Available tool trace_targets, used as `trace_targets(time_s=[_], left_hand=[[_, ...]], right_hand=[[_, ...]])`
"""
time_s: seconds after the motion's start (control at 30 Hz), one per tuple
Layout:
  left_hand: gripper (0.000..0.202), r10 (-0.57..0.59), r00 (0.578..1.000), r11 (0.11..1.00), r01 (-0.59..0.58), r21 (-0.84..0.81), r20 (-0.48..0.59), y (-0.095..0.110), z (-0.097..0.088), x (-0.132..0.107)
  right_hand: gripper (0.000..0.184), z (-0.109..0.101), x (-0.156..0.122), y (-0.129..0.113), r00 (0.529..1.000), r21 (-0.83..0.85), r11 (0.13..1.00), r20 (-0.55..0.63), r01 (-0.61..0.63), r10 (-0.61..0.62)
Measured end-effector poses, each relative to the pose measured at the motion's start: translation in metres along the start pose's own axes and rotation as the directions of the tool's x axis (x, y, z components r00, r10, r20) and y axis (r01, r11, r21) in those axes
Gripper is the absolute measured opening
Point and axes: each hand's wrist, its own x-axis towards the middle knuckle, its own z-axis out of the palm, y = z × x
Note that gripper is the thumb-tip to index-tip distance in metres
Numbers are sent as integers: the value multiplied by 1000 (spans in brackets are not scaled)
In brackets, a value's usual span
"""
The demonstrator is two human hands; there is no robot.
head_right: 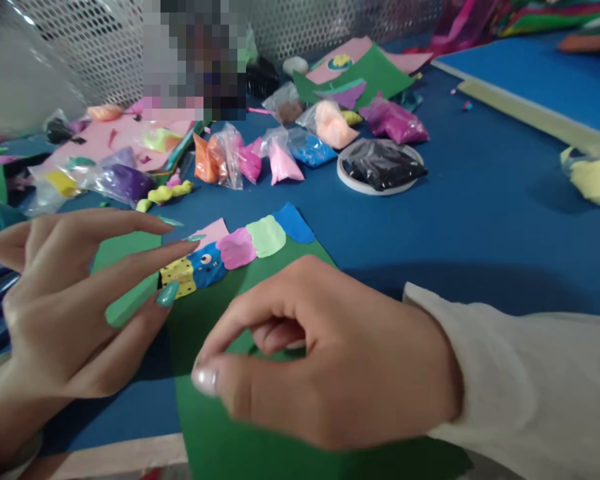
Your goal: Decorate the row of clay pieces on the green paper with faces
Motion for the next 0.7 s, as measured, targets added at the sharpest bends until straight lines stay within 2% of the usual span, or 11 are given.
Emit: trace_targets(time_s=[0.03, 0.1, 0.17, 0.2, 0.27, 0.37, 0.47, 0.53, 0.7], left_hand=[[30, -27, 999, 1000, 26, -6, -30, -1, -1, 1], [28, -52, 996, 999, 52, -13, -74, -3, -4, 3], [25, -39, 993, 999, 39, -9, -109, -6, -6, 4], [23, -29, 992, 1000, 29, -1, -125, -6, -7, 5], [20, -21, 988, 1000, 23, 10, -153, -5, -6, 8], [16, -20, 985, 1000, 21, 1, -169, 6, 2, 20], [13, 107, 976, 994, -106, 13, -188, 22, 14, 38], [10, 186, 962, 982, -182, 41, -199, 29, 21, 46], [17, 118, 969, 993, -114, 33, -216, 28, 31, 48]], right_hand=[[13, -4, 5, 0, 999, 69, 997, -30, -33, 35], [18, -14, 15, 1, 975, 252, 966, -190, -66, 116], [22, -21, 25, 1, 921, 484, 875, -342, 6, 183], [25, -24, 28, 1, 901, 591, 806, -370, 40, 226], [31, -27, 33, -1, 899, 744, 665, -328, 57, 290], [37, -25, 32, -8, 936, 853, 520, -218, 44, 278], [42, -21, 28, -15, 959, 909, 415, -153, 42, 240], [44, -20, 26, -17, 960, 931, 361, -144, 50, 240], [45, -26, 23, -14, 963, 938, 318, -201, 136, 180]])
